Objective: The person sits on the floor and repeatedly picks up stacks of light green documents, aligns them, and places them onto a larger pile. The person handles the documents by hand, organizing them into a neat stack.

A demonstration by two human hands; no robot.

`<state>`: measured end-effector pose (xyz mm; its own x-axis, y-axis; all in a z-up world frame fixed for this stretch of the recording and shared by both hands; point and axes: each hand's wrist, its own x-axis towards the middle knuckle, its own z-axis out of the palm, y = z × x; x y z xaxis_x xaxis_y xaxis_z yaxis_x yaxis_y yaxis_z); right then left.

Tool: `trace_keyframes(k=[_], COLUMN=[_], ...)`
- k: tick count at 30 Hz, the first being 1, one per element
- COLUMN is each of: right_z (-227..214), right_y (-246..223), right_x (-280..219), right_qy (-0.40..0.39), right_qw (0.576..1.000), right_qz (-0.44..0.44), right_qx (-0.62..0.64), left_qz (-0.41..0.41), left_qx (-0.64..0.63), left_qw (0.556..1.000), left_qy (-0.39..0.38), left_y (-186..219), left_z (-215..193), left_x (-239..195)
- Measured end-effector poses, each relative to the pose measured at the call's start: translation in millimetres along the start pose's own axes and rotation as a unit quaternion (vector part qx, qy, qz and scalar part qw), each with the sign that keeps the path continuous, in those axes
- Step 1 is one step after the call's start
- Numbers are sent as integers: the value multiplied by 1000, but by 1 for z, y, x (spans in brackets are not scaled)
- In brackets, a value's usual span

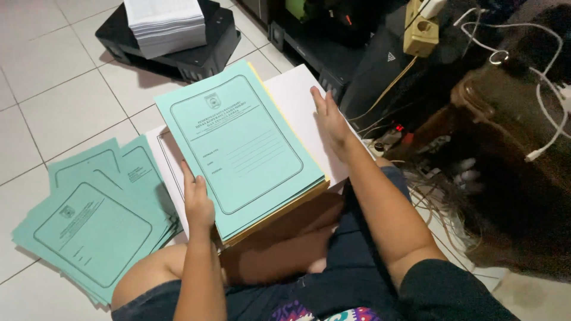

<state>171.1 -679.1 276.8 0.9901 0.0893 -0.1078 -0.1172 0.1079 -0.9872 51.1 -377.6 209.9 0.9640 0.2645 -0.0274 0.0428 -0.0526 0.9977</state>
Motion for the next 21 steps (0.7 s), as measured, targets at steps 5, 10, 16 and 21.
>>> trace_keyframes(k=[5,10,16,21], right_z=[11,10,73,184], right_y=[33,11,-82,-90], right_x=[5,16,-6,-34], right_qy=[-129,-158,-98,-217], right_qw=[973,921,836,720], right_qz=[83,127,41,-72], right_qx=[-173,-333,-538,-655], left_qz=[-3,47,0,52], left_qx=[-14,-72,-75,29], left_qw=[1000,996,993,971], left_qy=[-2,33,86,231], left_y=[-21,-33,6,-9], left_z=[1,-5,-62,-188], left_x=[11,19,19,21])
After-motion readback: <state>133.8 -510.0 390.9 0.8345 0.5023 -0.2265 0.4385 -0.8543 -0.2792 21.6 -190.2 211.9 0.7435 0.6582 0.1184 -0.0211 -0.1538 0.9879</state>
